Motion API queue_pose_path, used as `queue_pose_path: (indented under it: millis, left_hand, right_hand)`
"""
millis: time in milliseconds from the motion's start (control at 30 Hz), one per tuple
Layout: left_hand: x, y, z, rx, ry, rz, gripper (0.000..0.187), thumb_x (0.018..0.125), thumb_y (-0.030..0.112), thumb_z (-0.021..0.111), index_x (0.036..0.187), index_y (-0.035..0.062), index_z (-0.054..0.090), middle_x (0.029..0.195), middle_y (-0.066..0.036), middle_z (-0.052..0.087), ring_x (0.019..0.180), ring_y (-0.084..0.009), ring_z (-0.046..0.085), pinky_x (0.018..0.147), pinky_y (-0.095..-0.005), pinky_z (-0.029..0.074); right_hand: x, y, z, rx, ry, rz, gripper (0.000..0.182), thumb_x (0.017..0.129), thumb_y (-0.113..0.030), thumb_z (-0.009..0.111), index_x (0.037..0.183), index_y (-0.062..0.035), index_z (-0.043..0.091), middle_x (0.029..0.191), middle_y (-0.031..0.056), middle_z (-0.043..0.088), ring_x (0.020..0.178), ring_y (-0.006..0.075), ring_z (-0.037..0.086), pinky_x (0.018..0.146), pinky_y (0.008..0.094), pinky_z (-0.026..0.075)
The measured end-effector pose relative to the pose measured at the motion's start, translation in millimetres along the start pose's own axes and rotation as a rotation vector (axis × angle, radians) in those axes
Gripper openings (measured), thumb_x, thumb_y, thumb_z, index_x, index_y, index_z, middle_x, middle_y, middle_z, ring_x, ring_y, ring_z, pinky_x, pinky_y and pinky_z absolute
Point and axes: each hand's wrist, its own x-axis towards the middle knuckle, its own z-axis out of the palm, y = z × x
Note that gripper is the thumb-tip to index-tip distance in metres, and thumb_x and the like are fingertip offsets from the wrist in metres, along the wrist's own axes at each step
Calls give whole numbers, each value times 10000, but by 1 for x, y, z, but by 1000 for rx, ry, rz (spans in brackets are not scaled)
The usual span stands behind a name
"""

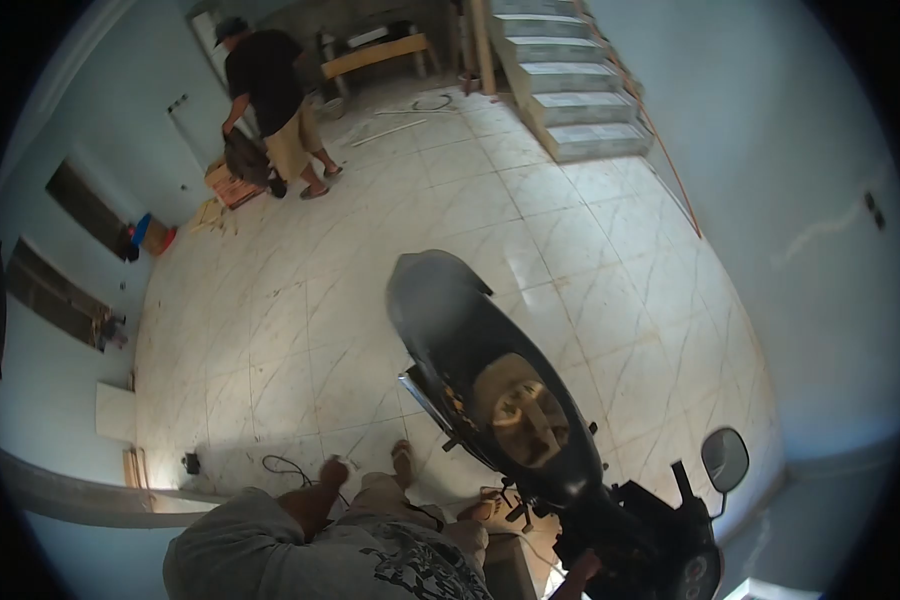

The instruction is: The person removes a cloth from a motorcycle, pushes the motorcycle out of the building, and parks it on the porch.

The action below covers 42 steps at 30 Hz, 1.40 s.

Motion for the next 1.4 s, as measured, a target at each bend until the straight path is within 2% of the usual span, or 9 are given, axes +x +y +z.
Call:
queue_pose_path:
  millis: [67, 133, 233, 367, 500, 567, 700, 933, 1400]
  left_hand:
    - [35, -52, -10, -223, 266, -407, 357, 907, 364, 622, 1148, 100, 630, 1060, -174, 666, 1106, -318, 655, 930, -471, 520]
    - [66, -99, -21, -414, -164, 10, 426, 905, 402, 636, 1187, 83, 623, 1095, -177, 671, 1111, -326, 649, 956, -466, 508]
    - [111, -121, -28, -22, -17, 658, 377, 899, 242, 639, 1258, 128, 638, 1209, -112, 678, 1174, -296, 619, 936, -407, 549]
    - [140, -108, -47, 156, -334, 834, 579, 955, 470, 575, 1333, 31, 588, 1321, -210, 624, 1266, -351, 564, 1062, -444, 439]
    - [153, -128, -102, -531, -576, 916, 655, 947, 548, 587, 1362, 41, 573, 1336, -204, 622, 1271, -329, 566, 1080, -414, 427]
    - [169, -114, -127, -285, -644, 583, 634, 953, 531, 588, 1361, 46, 573, 1322, -197, 631, 1244, -326, 587, 1044, -412, 460]
    - [253, -154, -146, 210, -352, 1094, 519, 978, 425, 589, 1350, 63, 578, 1299, -188, 647, 1145, -331, 652, 940, -405, 532]
    - [354, -183, -256, -498, -462, 267, 378, 961, 351, 605, 1270, 132, 626, 1147, -106, 687, 1043, -282, 670, 818, -460, 523]
    - [686, -27, -521, -998, -656, 62, 312, 908, 300, 657, 1202, 200, 641, 990, -5, 649, 956, -254, 643, 730, -500, 463]
  right_hand:
    - [-45, -92, -98, 320, -97, -255, 304, 876, -243, 698, 1123, -66, 708, 1156, 191, 674, 1102, 350, 651, 907, 459, 525]
    - [-94, -188, -205, 623, -91, -445, 304, 889, -224, 687, 1158, -81, 694, 1167, 186, 668, 1114, 370, 633, 955, 444, 506]
    - [-120, -333, -258, 826, 75, -779, 408, 847, -216, 746, 1203, -40, 653, 1213, 207, 644, 1186, 381, 592, 1003, 487, 464]
    - [-160, -501, -404, 822, 413, -845, 683, 825, -265, 771, 1413, -67, 487, 1480, 258, 431, 1362, 477, 406, 1116, 584, 327]
    - [-121, -581, -484, 775, 692, -520, 738, 891, -369, 694, 1494, -75, 386, 1596, 244, 277, 1484, 454, 236, 1178, 627, 187]
    - [-87, -601, -495, 798, 656, -274, 738, 914, -405, 651, 1511, -75, 368, 1599, 247, 272, 1488, 451, 229, 1188, 619, 169]
    - [-56, -621, -489, 523, 594, -48, 732, 959, -406, 567, 1543, -47, 313, 1622, 228, 234, 1503, 432, 198, 1207, 590, 142]
    - [-49, -626, -487, 450, 571, 22, 792, 919, -405, 587, 1551, -27, 296, 1628, 196, 256, 1523, 400, 181, 1229, 559, 134]
    - [-74, -698, -573, 626, 4, 788, 739, 1041, -503, 318, 1596, -47, 144, 1675, 184, 84, 1556, 332, 57, 1252, 490, 61]
